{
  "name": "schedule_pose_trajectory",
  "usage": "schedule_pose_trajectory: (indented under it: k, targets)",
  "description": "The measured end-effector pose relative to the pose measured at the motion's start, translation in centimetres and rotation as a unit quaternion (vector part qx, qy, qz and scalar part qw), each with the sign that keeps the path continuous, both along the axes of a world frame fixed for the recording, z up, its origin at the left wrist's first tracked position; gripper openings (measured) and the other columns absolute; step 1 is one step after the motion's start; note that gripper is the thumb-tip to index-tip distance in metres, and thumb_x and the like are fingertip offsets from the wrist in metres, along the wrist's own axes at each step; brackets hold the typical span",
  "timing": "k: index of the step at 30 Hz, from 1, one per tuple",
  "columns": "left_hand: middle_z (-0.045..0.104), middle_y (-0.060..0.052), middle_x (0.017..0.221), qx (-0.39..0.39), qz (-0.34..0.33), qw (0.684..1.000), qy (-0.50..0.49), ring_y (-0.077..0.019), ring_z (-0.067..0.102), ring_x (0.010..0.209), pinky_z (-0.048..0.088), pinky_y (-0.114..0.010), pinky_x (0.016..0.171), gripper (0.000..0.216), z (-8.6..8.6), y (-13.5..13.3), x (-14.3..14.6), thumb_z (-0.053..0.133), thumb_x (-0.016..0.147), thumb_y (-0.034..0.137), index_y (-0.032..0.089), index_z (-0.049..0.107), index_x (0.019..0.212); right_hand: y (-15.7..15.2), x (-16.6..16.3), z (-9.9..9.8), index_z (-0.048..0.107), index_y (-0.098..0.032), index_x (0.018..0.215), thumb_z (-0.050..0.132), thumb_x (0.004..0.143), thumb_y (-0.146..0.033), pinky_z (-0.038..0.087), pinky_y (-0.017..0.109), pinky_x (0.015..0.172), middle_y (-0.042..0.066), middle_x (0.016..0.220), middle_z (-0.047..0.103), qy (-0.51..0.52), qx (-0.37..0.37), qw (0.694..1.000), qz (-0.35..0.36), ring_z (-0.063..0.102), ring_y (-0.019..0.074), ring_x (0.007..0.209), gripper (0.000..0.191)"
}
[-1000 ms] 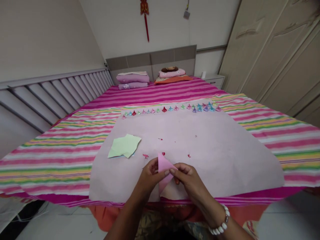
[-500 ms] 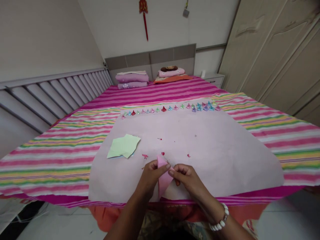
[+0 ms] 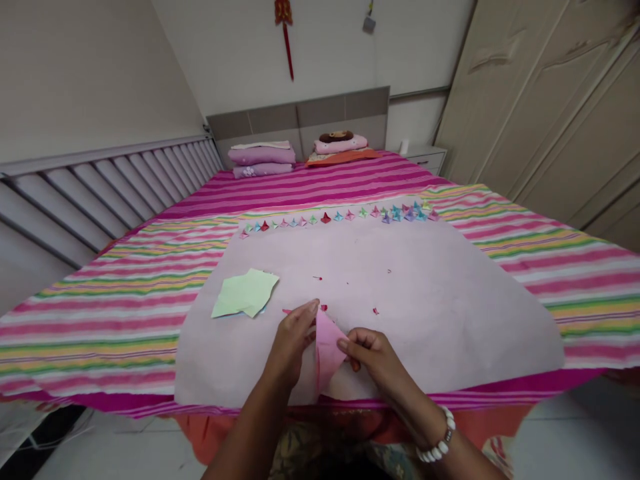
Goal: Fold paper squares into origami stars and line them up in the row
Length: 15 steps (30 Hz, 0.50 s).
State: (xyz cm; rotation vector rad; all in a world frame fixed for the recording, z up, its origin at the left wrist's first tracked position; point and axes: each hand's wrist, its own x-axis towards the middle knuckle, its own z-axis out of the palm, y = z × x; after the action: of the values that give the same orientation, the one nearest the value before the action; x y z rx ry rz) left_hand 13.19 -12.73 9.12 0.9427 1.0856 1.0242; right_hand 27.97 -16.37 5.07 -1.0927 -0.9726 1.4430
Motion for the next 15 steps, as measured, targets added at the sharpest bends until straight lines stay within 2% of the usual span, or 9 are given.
schedule_pose_trajectory:
  k: [3, 5, 8, 10, 15]
  targets:
    - [0.066, -0.005, 0.076, -0.020, -0.121, 0.992, -0.035, -0.0173, 0.060, 0.071, 0.045, -0.027, 0.065, 0.041, 0.3, -0.8, 0.1, 0.074, 0.066, 0.044, 0.015, 0.068, 0.094, 0.1, 0.1, -0.2, 0.055, -0.017, 0.051, 0.074, 0.066, -0.047, 0.024, 0.023, 0.046, -0.006, 0.042, 0.046, -0.009, 0.007, 1.000, -0.025, 0.036, 0.0080, 0.042, 0.038]
    - [0.068, -0.006, 0.074, -0.017, -0.142, 0.990, -0.015, -0.0181, 0.061, 0.068, 0.046, -0.028, 0.066, 0.039, 0.1, -1.3, 0.2, 0.081, 0.059, 0.037, 0.014, 0.070, 0.088, 0.2, 0.2, -0.3, 0.056, -0.017, 0.052, 0.073, 0.066, -0.048, 0.024, 0.023, 0.046, -0.006, 0.042, 0.046, -0.012, 0.014, 1.000, -0.025, 0.036, 0.0083, 0.042, 0.038]
    - [0.065, -0.003, 0.065, 0.016, -0.090, 0.994, 0.059, -0.0150, 0.056, 0.061, 0.043, -0.026, 0.061, 0.029, -0.6, -1.4, 0.2, 0.079, 0.061, 0.038, 0.013, 0.070, 0.072, 0.2, 0.2, -0.3, 0.057, -0.017, 0.054, 0.073, 0.067, -0.048, 0.024, 0.023, 0.046, -0.006, 0.043, 0.046, -0.014, 0.018, 0.999, -0.024, 0.036, 0.0085, 0.043, 0.037]
    - [0.057, 0.001, 0.055, 0.055, -0.053, 0.991, 0.114, -0.0116, 0.049, 0.054, 0.037, -0.023, 0.054, 0.027, -0.9, -1.2, 0.1, 0.078, 0.062, 0.038, 0.014, 0.067, 0.060, 0.2, 0.3, -0.2, 0.058, -0.017, 0.054, 0.073, 0.067, -0.047, 0.025, 0.023, 0.046, -0.006, 0.043, 0.046, -0.008, 0.014, 0.999, -0.031, 0.036, 0.0087, 0.043, 0.036]
    - [0.042, 0.006, 0.044, 0.116, -0.005, 0.974, 0.195, -0.0091, 0.036, 0.047, 0.028, -0.023, 0.047, 0.033, -0.3, -1.3, 0.0, 0.077, 0.061, 0.035, 0.017, 0.055, 0.046, 0.2, 0.2, -0.2, 0.059, -0.017, 0.055, 0.077, 0.064, -0.045, 0.027, 0.023, 0.047, -0.005, 0.042, 0.049, 0.044, -0.003, 0.998, -0.050, 0.037, 0.0084, 0.043, 0.034]
